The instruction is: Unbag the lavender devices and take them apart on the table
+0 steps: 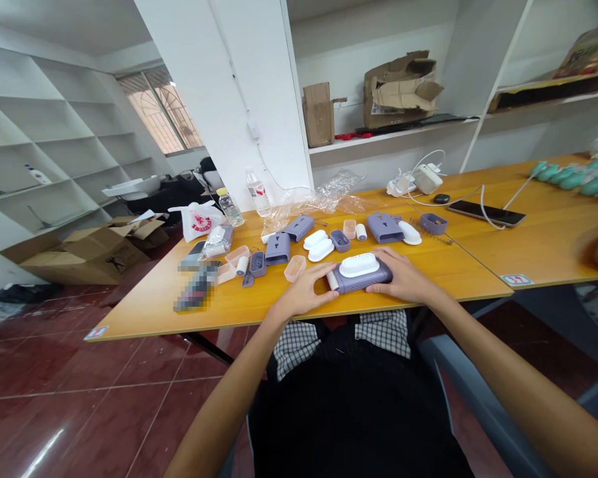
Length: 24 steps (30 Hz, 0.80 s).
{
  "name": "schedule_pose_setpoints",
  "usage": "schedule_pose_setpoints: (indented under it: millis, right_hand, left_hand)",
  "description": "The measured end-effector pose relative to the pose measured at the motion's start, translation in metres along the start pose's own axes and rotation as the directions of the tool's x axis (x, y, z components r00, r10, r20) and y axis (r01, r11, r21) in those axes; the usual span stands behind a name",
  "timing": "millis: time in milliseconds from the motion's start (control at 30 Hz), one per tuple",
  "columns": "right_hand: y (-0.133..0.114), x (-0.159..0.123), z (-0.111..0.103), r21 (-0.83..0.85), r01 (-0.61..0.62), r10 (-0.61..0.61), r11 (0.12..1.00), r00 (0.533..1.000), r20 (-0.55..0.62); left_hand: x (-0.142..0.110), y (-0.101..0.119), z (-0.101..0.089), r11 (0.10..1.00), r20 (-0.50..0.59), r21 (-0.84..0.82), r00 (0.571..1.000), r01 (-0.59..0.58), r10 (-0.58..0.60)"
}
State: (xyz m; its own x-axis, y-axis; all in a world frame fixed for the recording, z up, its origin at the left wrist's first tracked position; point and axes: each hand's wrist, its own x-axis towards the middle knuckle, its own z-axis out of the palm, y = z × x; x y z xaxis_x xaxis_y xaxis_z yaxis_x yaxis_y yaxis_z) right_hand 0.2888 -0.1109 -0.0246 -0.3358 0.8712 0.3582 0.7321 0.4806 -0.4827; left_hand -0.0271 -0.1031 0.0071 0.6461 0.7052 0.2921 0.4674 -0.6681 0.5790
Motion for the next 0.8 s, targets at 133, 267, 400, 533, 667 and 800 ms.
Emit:
schedule_pose_setpoints:
  millis: [133,267,400,533,667,800]
  right_hand:
    - [-0.001,0.0,0.0,-0.009,0.011,-0.011,1.0,1.0,0.0]
    - [-0.004,0.0,0.0,-0.04,0.02,-0.021,0.999,1.0,-0.004]
    - [-0.006,0.0,-0.001,-0.049,0.026,-0.026,0.998,1.0,0.001]
    - [-0.007,-0.001,-0.002,-0.03,0.019,-0.019,0.999,1.0,0.009]
    - [-0.007,-0.001,-0.004,-0.014,0.0,0.0,1.0,1.0,0.016]
    - [-0.004,-0.001,-0.007,0.043,0.018,-0.019,0.999,0.999,0.039]
  left_hand:
    - [-0.001,0.006,0.006,0.997,-0.042,0.073,0.999,0.012,-0.009]
    - [-0.001,0.008,0.01,0.995,-0.07,0.101,0.997,-0.013,0.02]
    - [-0.001,0.007,0.011,0.995,-0.089,0.093,0.995,-0.031,0.039]
    - [-0.001,0.005,0.009,0.997,-0.078,0.07,0.996,-0.028,0.033]
    - [0.0,0.001,0.002,1.0,-0.031,0.005,0.999,-0.021,0.021]
    - [-0.001,0.0,-0.003,0.999,-0.016,-0.046,1.0,0.02,-0.021]
